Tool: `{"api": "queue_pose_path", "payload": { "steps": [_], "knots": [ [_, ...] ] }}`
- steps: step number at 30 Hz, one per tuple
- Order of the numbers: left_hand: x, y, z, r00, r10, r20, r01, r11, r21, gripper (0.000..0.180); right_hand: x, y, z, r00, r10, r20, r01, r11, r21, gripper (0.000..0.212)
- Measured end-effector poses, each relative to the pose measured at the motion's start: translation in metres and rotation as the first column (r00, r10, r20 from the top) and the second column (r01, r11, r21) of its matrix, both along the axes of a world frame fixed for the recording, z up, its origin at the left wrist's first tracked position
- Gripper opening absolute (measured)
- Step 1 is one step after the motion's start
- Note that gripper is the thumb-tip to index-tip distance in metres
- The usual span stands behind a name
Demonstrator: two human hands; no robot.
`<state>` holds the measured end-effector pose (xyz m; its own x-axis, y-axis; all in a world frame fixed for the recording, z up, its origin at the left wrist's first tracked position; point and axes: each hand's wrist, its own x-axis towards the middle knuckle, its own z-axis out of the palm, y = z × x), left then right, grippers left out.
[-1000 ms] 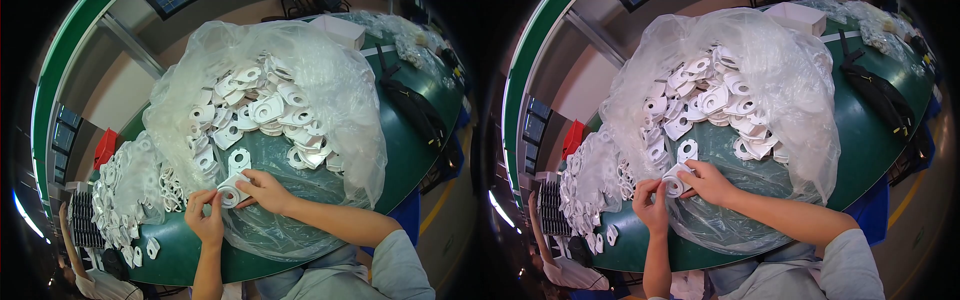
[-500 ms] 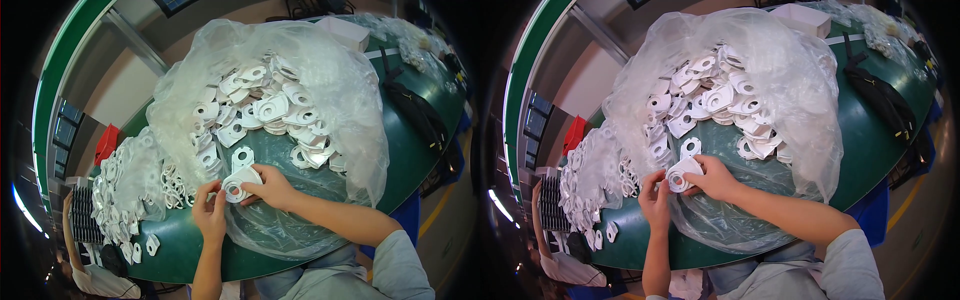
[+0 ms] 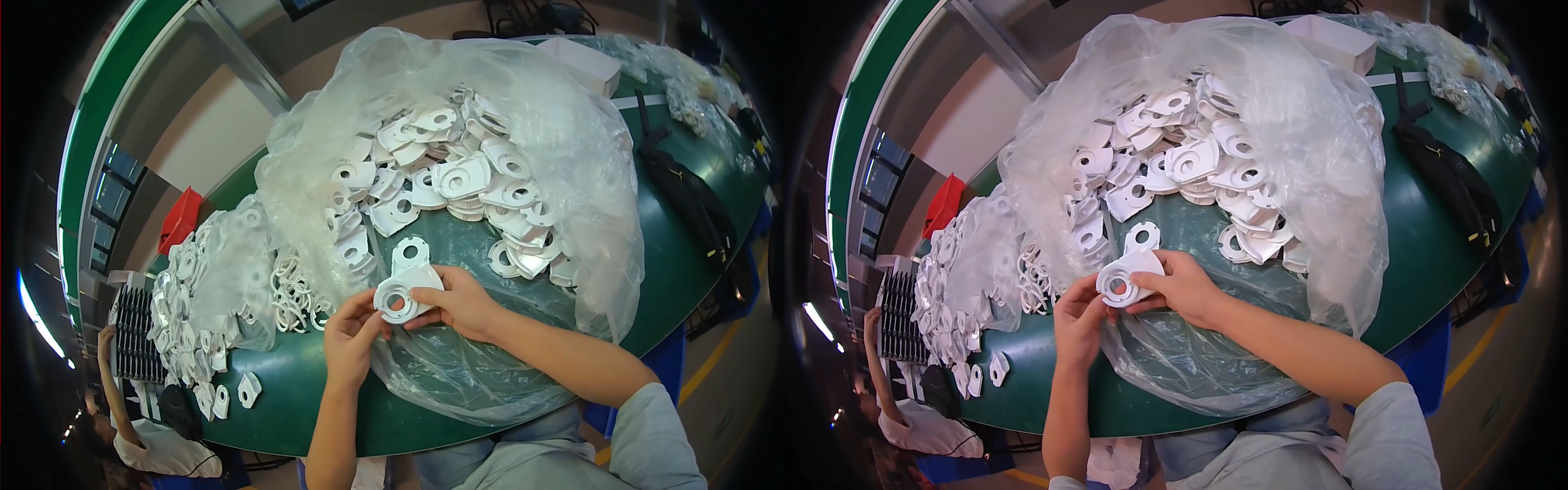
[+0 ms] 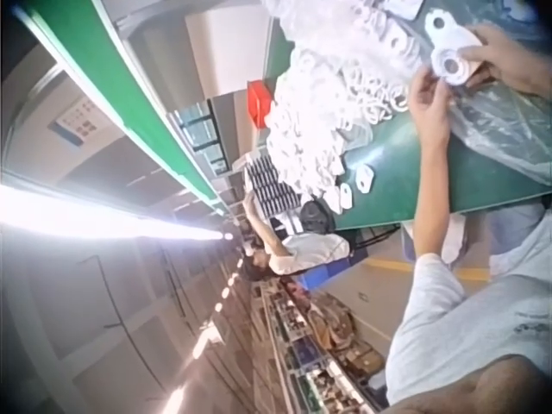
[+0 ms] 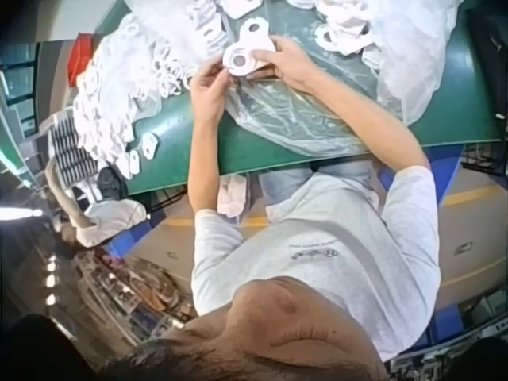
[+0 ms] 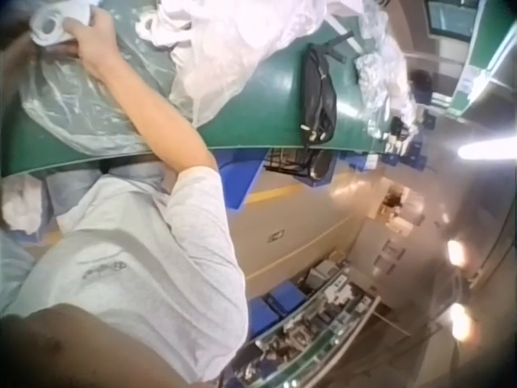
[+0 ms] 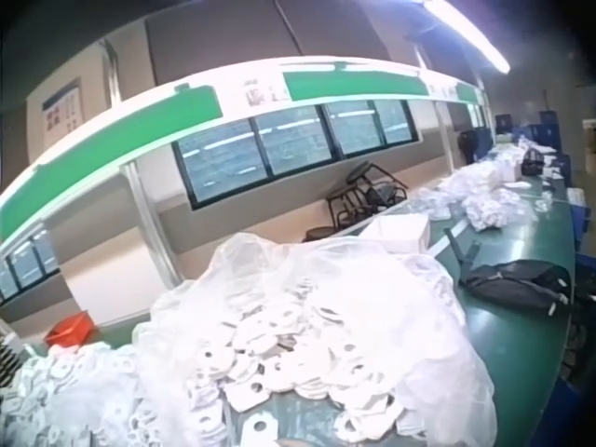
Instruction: Sorting and inspecting white plastic components at a factory workbench.
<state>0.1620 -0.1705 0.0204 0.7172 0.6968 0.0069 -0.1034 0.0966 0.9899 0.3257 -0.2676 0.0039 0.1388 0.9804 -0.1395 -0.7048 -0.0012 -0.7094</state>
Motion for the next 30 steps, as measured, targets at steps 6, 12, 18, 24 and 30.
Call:
{"api": "queue_pose_path", "payload": {
  "steps": [6,12,18,24,30],
  "knots": [
    [0.001,-0.004,0.001,0.998,0.046,-0.038,-0.044,0.998,0.053,0.031,-0.003,-0.001,-0.001,0.997,-0.001,0.082,-0.002,0.999,0.035,0.031],
    [0.004,-0.007,0.004,0.998,-0.015,0.058,0.014,1.0,0.028,0.045,-0.002,0.0,-0.002,0.998,-0.049,0.042,0.049,0.999,0.016,0.03],
    [0.008,-0.015,0.008,0.996,0.089,-0.007,-0.087,0.988,0.13,0.055,-0.004,0.001,-0.002,0.998,-0.043,0.037,0.042,0.999,0.004,0.033],
    [0.003,-0.012,0.01,0.985,0.17,0.019,-0.171,0.974,0.148,0.039,0.004,0.001,-0.01,0.895,0.167,0.413,-0.193,0.981,0.022,0.034],
    [0.004,-0.01,0.004,0.974,0.216,-0.075,-0.191,0.949,0.25,0.019,-0.005,0.002,-0.007,0.918,0.145,0.368,-0.18,0.982,0.062,0.033]
  ]
}}
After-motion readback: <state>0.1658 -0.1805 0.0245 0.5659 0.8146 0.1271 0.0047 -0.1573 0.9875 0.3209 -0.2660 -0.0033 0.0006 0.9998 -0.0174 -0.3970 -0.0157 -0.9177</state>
